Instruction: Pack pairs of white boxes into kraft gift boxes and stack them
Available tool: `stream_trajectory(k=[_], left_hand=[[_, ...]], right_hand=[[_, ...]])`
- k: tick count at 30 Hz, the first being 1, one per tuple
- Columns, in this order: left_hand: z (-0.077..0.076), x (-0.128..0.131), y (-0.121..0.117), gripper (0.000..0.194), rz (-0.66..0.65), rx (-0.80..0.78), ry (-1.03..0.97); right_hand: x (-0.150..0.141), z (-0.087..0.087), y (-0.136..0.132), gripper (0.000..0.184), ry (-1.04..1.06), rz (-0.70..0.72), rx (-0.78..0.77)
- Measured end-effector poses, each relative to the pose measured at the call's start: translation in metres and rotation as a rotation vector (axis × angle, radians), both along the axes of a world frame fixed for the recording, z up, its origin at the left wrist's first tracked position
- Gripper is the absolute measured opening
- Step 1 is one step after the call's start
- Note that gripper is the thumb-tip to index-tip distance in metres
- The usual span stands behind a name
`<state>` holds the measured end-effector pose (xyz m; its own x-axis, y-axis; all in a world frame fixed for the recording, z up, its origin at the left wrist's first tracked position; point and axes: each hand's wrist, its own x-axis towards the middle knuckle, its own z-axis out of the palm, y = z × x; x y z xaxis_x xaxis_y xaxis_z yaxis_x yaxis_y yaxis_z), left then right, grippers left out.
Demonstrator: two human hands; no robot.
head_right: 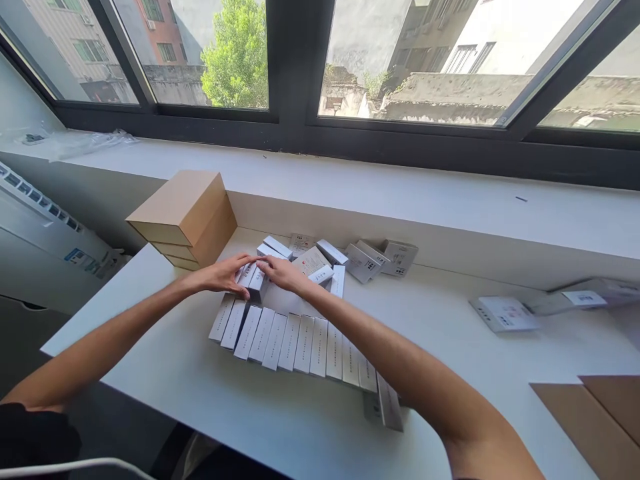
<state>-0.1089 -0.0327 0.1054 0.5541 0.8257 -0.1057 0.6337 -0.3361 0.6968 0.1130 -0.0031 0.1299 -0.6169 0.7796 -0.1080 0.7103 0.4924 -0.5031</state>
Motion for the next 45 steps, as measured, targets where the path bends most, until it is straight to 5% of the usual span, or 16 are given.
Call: stream_trajectory(k=[5,13,18,21,24,28,34,39,45], left_hand=[[0.011,-0.018,-0.006,0.107,0.028,-0.060,-0.118],[0.008,-0.019,-0.008,0.082,-0.028,-0.015,-0.104],[-0.001,-0.019,-0.008,0.079,0.030,0.035,-0.093],[-0.004,-0.020,-0.008,0.077,0.021,0.052,-0.079],[-0.006,-0.020,-0.008,0.076,0.007,0.070,-0.078],[-0.009,-0.020,-0.009,0.077,0.031,0.067,-0.085],[-0.008,-0.016,-0.003,0.077,-0.006,0.090,-0.075],[-0.008,-0.014,-0.003,0.079,0.009,0.094,-0.067],[-0.007,-0.010,0.001,0.080,-0.031,0.071,-0.062]], right_hand=[[0.014,0.024,0.010,0.041,-0.060,-0.108,0.188],[-0.012,0.007,0.053,0.061,-0.294,-0.092,0.149],[0.004,0.051,0.062,0.048,-0.291,-0.112,0.154],[0.011,0.081,0.060,0.038,-0.322,-0.053,0.037],[0.013,0.092,0.051,0.034,-0.356,-0.023,-0.091],[0.019,0.085,0.038,0.043,-0.350,-0.073,-0.123],[0.009,0.063,0.035,0.031,-0.440,-0.121,-0.258],[-0.011,0.044,0.031,0.055,-0.413,-0.225,-0.348],[0.009,0.032,0.020,0.070,-0.216,-0.201,-0.488]])
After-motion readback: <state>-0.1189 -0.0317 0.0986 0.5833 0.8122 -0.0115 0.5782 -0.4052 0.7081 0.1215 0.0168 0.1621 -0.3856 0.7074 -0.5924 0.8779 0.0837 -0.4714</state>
